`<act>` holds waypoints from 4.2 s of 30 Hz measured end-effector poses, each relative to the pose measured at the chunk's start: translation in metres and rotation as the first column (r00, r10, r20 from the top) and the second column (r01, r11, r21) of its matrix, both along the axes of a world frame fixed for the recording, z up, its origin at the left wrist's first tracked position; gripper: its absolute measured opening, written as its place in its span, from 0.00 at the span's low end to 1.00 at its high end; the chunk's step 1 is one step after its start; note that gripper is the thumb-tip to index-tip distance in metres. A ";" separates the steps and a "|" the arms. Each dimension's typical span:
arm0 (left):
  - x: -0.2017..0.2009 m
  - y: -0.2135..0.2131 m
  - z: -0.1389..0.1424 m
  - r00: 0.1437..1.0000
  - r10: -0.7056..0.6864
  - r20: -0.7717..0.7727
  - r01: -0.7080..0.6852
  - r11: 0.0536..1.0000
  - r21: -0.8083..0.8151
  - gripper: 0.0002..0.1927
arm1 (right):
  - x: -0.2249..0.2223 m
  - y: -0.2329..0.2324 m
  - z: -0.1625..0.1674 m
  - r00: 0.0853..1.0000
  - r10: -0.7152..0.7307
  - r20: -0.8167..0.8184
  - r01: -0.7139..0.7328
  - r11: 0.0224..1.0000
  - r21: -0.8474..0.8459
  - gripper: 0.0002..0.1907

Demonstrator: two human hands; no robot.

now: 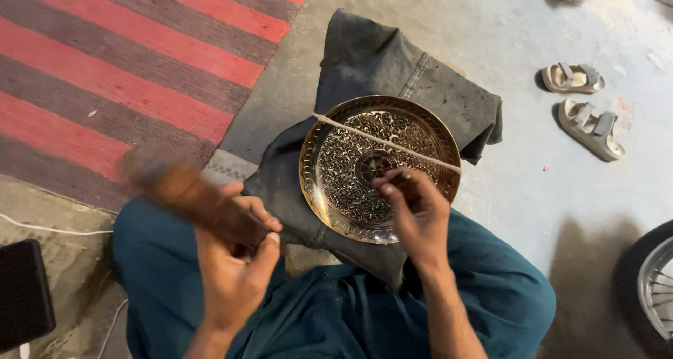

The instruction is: The person sits cross-legged on the floor with an engraved brass plate resting on a cushion, holds a small punch against the plate's patterned surface, and repeatedly strikes the punch with a wooden mallet, repositioning the punch across the design to work the metal.

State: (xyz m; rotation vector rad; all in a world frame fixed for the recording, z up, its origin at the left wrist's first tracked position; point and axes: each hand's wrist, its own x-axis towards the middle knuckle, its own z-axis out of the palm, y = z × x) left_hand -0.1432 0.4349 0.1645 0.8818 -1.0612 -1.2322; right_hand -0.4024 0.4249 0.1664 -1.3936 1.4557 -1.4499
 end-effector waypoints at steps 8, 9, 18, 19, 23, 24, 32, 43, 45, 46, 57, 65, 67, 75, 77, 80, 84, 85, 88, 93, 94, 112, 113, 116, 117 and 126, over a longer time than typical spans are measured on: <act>-0.003 -0.032 -0.009 0.942 -0.137 0.307 0.192 0.969 -0.157 0.21 | 0.032 -0.002 -0.013 0.976 -0.140 -0.169 0.148 0.988 0.038 0.08; 0.002 -0.035 -0.006 0.896 -0.143 0.420 0.214 0.969 -0.126 0.17 | 0.035 -0.003 -0.014 0.977 -0.155 -0.147 0.160 0.987 0.021 0.08; 0.039 -0.057 0.018 0.642 -0.277 0.715 0.234 0.959 0.161 0.35 | 0.055 -0.011 -0.028 0.936 -0.276 -0.219 0.262 0.961 -0.092 0.09; 0.041 -0.058 0.017 0.633 -0.287 0.719 0.244 0.955 0.166 0.35 | 0.054 -0.011 -0.029 0.941 -0.270 -0.205 0.258 0.962 -0.085 0.09; 0.048 -0.061 0.012 0.631 -0.301 0.715 0.304 0.944 0.129 0.37 | 0.053 -0.012 -0.034 0.948 -0.253 -0.194 0.242 0.967 -0.078 0.09; 0.048 -0.063 0.010 0.639 -0.299 0.709 0.325 0.940 0.103 0.38 | 0.053 -0.012 -0.036 0.948 -0.256 -0.189 0.245 0.966 -0.077 0.09; 0.051 -0.086 0.026 0.461 -0.053 0.886 0.407 0.900 -0.158 0.36 | 0.059 -0.010 -0.042 0.912 -0.317 -0.262 0.296 0.948 -0.116 0.09; 0.035 -0.105 0.058 0.165 0.330 0.930 0.535 0.762 -0.365 0.40 | 0.058 -0.008 -0.044 0.914 -0.330 -0.237 0.311 0.944 -0.114 0.11; 0.033 -0.107 0.058 0.270 0.307 0.913 0.534 0.741 -0.407 0.39 | 0.058 -0.007 -0.044 0.910 -0.329 -0.252 0.303 0.943 -0.137 0.11; 0.032 -0.107 0.057 0.361 0.241 0.901 0.530 0.742 -0.411 0.39 | 0.058 -0.007 -0.044 0.909 -0.321 -0.265 0.283 0.943 -0.173 0.10; 0.027 -0.111 0.043 0.128 0.560 0.818 0.583 0.625 -0.519 0.31 | 0.055 -0.003 -0.046 0.885 -0.350 -0.309 0.322 0.937 -0.139 0.10; 0.028 -0.117 0.047 0.165 0.561 0.811 0.588 0.604 -0.537 0.32 | 0.057 -0.005 -0.048 0.869 -0.370 -0.329 0.351 0.929 -0.119 0.12; 0.028 -0.118 0.046 0.200 0.516 0.833 0.586 0.618 -0.523 0.32 | 0.057 -0.004 -0.047 0.909 -0.317 -0.270 0.286 0.947 -0.146 0.11; 0.024 -0.118 0.039 0.428 0.302 0.852 0.532 0.678 -0.507 0.33 | 0.058 -0.004 -0.045 0.883 -0.342 -0.321 0.314 0.939 -0.138 0.08; 0.023 -0.118 0.039 0.271 0.508 0.818 0.556 0.611 -0.564 0.31 | 0.058 -0.004 -0.044 0.858 -0.361 -0.366 0.338 0.932 -0.128 0.08; 0.024 -0.120 0.041 0.263 0.520 0.813 0.553 0.609 -0.568 0.33 | 0.059 -0.003 -0.042 0.880 -0.344 -0.328 0.330 0.939 -0.100 0.10; 0.021 -0.120 0.041 0.210 0.566 0.797 0.561 0.598 -0.572 0.35 | 0.058 -0.004 -0.039 0.878 -0.331 -0.346 0.292 0.943 -0.159 0.10; 0.021 -0.120 0.041 0.202 0.581 0.788 0.572 0.584 -0.577 0.34 | 0.057 -0.004 -0.039 0.874 -0.337 -0.351 0.301 0.941 -0.155 0.10; 0.022 -0.120 0.039 0.292 0.493 0.819 0.558 0.608 -0.565 0.33 | 0.056 -0.004 -0.040 0.871 -0.334 -0.361 0.296 0.942 -0.157 0.10; 0.020 -0.117 0.034 0.157 0.610 0.777 0.577 0.582 -0.573 0.30 | 0.052 -0.001 -0.042 0.855 -0.345 -0.387 0.321 0.939 -0.127 0.09; 0.020 -0.117 0.034 0.268 0.519 0.812 0.552 0.608 -0.571 0.31 | 0.052 -0.001 -0.042 0.866 -0.333 -0.373 0.312 0.943 -0.117 0.08; 0.013 -0.110 0.036 0.440 0.301 0.846 0.505 0.696 -0.510 0.35 | 0.048 0.003 -0.032 0.905 -0.274 -0.325 0.239 0.960 -0.144 0.10; 0.012 -0.109 0.035 0.335 0.429 0.839 0.516 0.662 -0.544 0.34 | 0.048 0.002 -0.032 0.917 -0.267 -0.298 0.229 0.961 -0.156 0.10; 0.011 -0.112 0.032 0.272 0.491 0.827 0.523 0.646 -0.556 0.34 | 0.046 0.003 -0.032 0.901 -0.284 -0.328 0.274 0.959 -0.079 0.10; 0.011 -0.112 0.031 0.293 0.458 0.839 0.522 0.659 -0.542 0.35 | 0.046 0.003 -0.032 0.892 -0.286 -0.351 0.264 0.958 -0.108 0.10; 0.008 -0.111 0.023 0.513 0.188 0.838 0.502 0.726 -0.470 0.38 | 0.038 0.005 -0.036 0.879 -0.293 -0.377 0.250 0.955 -0.158 0.11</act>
